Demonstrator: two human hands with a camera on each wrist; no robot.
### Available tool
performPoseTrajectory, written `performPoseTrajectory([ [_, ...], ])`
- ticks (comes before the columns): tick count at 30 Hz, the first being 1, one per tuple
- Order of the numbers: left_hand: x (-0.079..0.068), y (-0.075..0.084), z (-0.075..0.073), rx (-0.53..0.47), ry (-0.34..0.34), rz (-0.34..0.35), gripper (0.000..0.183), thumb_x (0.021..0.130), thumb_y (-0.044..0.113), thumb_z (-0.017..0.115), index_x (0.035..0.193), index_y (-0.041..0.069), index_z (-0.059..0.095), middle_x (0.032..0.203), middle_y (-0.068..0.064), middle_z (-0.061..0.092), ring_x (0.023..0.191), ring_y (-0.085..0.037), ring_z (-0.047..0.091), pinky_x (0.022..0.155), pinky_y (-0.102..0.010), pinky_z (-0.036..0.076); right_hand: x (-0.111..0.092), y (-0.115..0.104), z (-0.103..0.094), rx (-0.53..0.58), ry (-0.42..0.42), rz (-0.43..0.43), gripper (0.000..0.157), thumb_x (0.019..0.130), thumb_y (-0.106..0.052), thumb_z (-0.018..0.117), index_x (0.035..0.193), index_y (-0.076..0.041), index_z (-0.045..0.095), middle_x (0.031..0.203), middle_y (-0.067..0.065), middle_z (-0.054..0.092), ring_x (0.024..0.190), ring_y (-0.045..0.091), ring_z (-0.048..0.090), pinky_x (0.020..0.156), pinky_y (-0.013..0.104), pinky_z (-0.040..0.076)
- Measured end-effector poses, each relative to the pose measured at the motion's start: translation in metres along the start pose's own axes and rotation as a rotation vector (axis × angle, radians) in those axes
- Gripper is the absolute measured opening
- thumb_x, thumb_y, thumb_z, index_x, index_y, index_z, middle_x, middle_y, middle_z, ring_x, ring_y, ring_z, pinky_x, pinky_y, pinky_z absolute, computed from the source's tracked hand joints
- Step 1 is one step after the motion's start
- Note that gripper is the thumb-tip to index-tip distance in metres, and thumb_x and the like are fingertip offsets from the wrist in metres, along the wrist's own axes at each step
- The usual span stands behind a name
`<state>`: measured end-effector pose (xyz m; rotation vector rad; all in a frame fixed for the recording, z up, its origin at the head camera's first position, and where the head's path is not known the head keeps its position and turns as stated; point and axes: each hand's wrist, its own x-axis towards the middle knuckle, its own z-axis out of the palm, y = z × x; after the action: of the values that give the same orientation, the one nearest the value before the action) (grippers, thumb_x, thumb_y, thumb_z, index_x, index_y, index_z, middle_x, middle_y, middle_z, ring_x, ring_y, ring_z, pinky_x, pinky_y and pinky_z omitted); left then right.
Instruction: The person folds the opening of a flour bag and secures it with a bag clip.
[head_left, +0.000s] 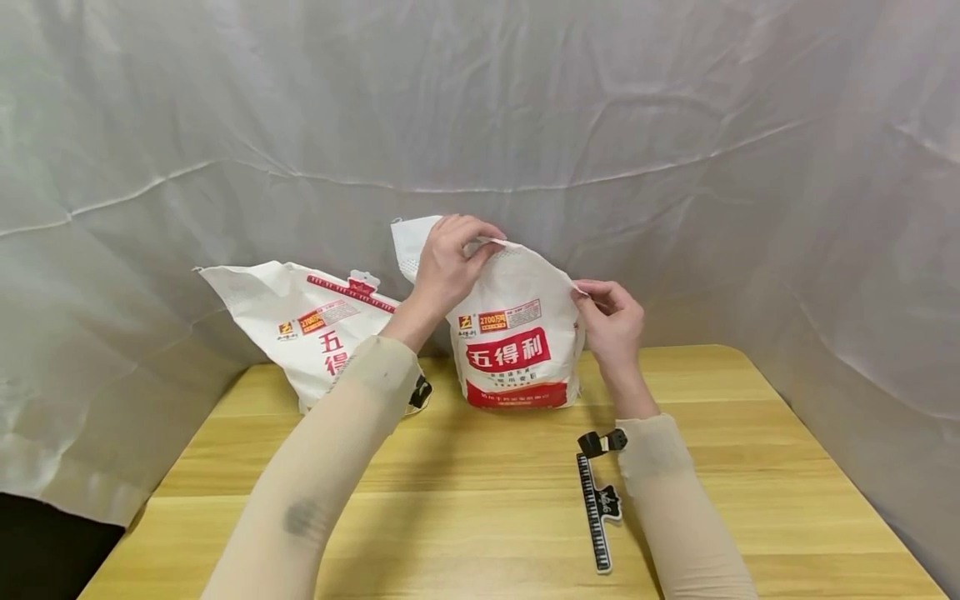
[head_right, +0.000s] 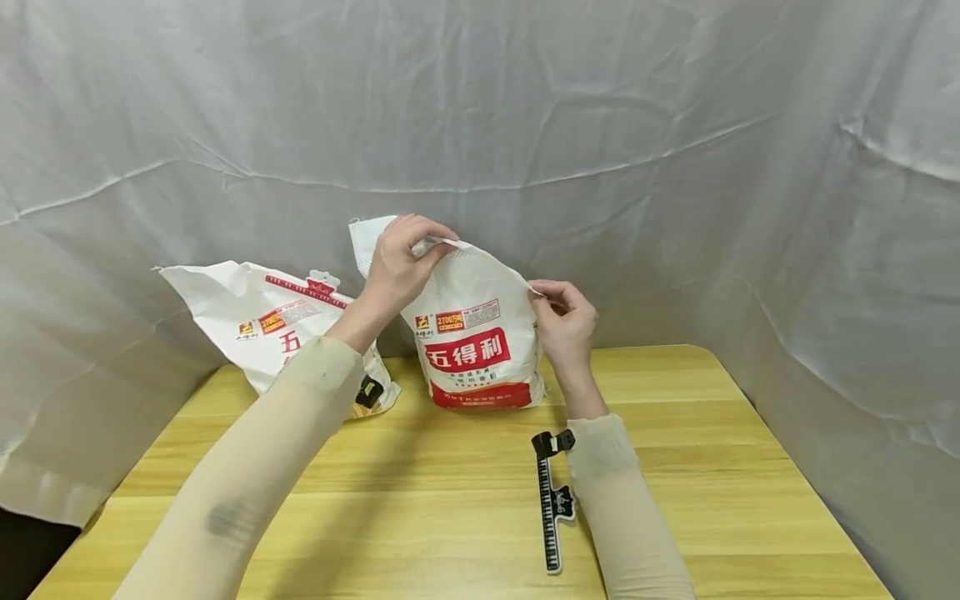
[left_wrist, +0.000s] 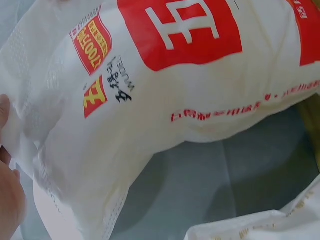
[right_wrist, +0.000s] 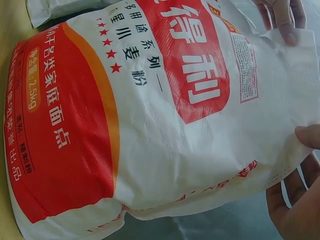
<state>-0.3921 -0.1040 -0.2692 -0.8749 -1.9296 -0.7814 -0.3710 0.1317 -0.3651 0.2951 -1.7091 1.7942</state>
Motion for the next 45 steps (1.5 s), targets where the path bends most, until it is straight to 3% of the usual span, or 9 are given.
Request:
performPoseTrajectory([
  [4, -0.003, -0.004, -0.006, 0.014, -0.014, 0.043, 0.009, 0.089, -0.003, 0.078, 0.093, 0.005, 0.077, 0.091, -0.007, 0.077, 0.090, -0.026, 0.067, 0.094, -0.039, 0.048, 0.000, 0.000, 0.001, 0.015, -0.005, 0.006, 0.007, 0.094, -0.003, 0.076, 0.100, -0.002, 0.079, 0.107, 0.012, 0.077, 0.094, 0.017, 0.072, 0.082, 0.021, 0.059],
  [10, -0.008, -0.012, -0.014, 0.030, -0.060, 0.073, 0.016, 0.087, -0.010, 0.073, 0.091, 0.006, 0.077, 0.096, -0.008, 0.078, 0.099, -0.028, 0.067, 0.102, -0.040, 0.046, 0.002, 0.001, 0.001, 0.028, -0.026, 0.009, 0.011, 0.093, -0.002, 0.077, 0.102, 0.005, 0.078, 0.113, 0.018, 0.075, 0.094, 0.011, 0.071, 0.083, 0.020, 0.058],
  [17, -0.014, -0.014, -0.018, 0.068, -0.135, 0.066, 0.016, 0.088, -0.011, 0.070, 0.092, 0.004, 0.072, 0.125, -0.010, 0.075, 0.123, -0.031, 0.064, 0.115, -0.039, 0.040, 0.004, 0.004, -0.005, -0.037, -0.184, 0.055, 0.017, 0.094, -0.005, 0.077, 0.107, 0.005, 0.075, 0.128, 0.016, 0.072, 0.100, 0.013, 0.070, 0.076, 0.018, 0.058],
  [23, -0.015, -0.010, -0.022, 0.104, -0.220, 0.013, 0.012, 0.090, 0.003, 0.071, 0.101, 0.007, 0.072, 0.134, -0.006, 0.070, 0.137, -0.028, 0.056, 0.121, -0.039, 0.032, 0.007, 0.006, -0.014, -0.103, -0.325, 0.116, 0.029, 0.092, -0.014, 0.081, 0.113, 0.002, 0.071, 0.139, 0.013, 0.066, 0.102, 0.017, 0.069, 0.078, 0.021, 0.059],
  [27, -0.013, -0.006, -0.023, 0.119, -0.281, -0.038, 0.027, 0.089, 0.027, 0.080, 0.109, 0.011, 0.074, 0.137, -0.002, 0.069, 0.141, -0.023, 0.050, 0.123, -0.039, 0.028, 0.008, 0.004, -0.016, -0.162, -0.369, 0.163, 0.037, 0.092, -0.029, 0.082, 0.117, -0.004, 0.070, 0.144, 0.009, 0.062, 0.106, 0.024, 0.066, 0.079, 0.021, 0.059],
  [30, -0.011, -0.003, -0.022, 0.145, -0.320, -0.082, 0.039, 0.088, 0.044, 0.081, 0.112, 0.013, 0.075, 0.138, 0.000, 0.068, 0.143, -0.019, 0.048, 0.124, -0.038, 0.026, 0.008, 0.003, -0.015, -0.156, -0.359, 0.161, 0.038, 0.095, -0.035, 0.078, 0.117, -0.004, 0.070, 0.141, 0.009, 0.064, 0.116, 0.027, 0.066, 0.084, 0.022, 0.058],
  [33, -0.010, -0.001, -0.019, 0.162, -0.316, -0.096, 0.040, 0.089, 0.047, 0.080, 0.110, 0.014, 0.075, 0.134, 0.000, 0.070, 0.140, -0.019, 0.050, 0.124, -0.037, 0.026, 0.007, 0.004, -0.014, -0.154, -0.329, 0.148, 0.038, 0.097, -0.035, 0.075, 0.118, -0.004, 0.070, 0.137, 0.010, 0.066, 0.121, 0.028, 0.065, 0.089, 0.024, 0.058],
  [39, -0.008, 0.000, -0.013, 0.148, -0.255, -0.060, 0.022, 0.094, 0.032, 0.075, 0.101, 0.011, 0.075, 0.123, -0.004, 0.073, 0.128, -0.024, 0.057, 0.120, -0.040, 0.032, 0.004, 0.006, -0.010, -0.187, -0.280, 0.131, 0.038, 0.097, -0.032, 0.076, 0.124, -0.007, 0.068, 0.135, 0.011, 0.067, 0.124, 0.027, 0.064, 0.094, 0.029, 0.057],
  [45, -0.006, 0.001, -0.009, 0.156, -0.259, -0.074, 0.016, 0.092, 0.022, 0.074, 0.104, 0.011, 0.074, 0.123, -0.005, 0.072, 0.126, -0.026, 0.058, 0.120, -0.040, 0.032, 0.003, 0.006, -0.006, -0.136, -0.257, 0.117, 0.041, 0.096, -0.024, 0.077, 0.129, -0.004, 0.064, 0.132, 0.013, 0.068, 0.119, 0.026, 0.064, 0.088, 0.022, 0.055],
])
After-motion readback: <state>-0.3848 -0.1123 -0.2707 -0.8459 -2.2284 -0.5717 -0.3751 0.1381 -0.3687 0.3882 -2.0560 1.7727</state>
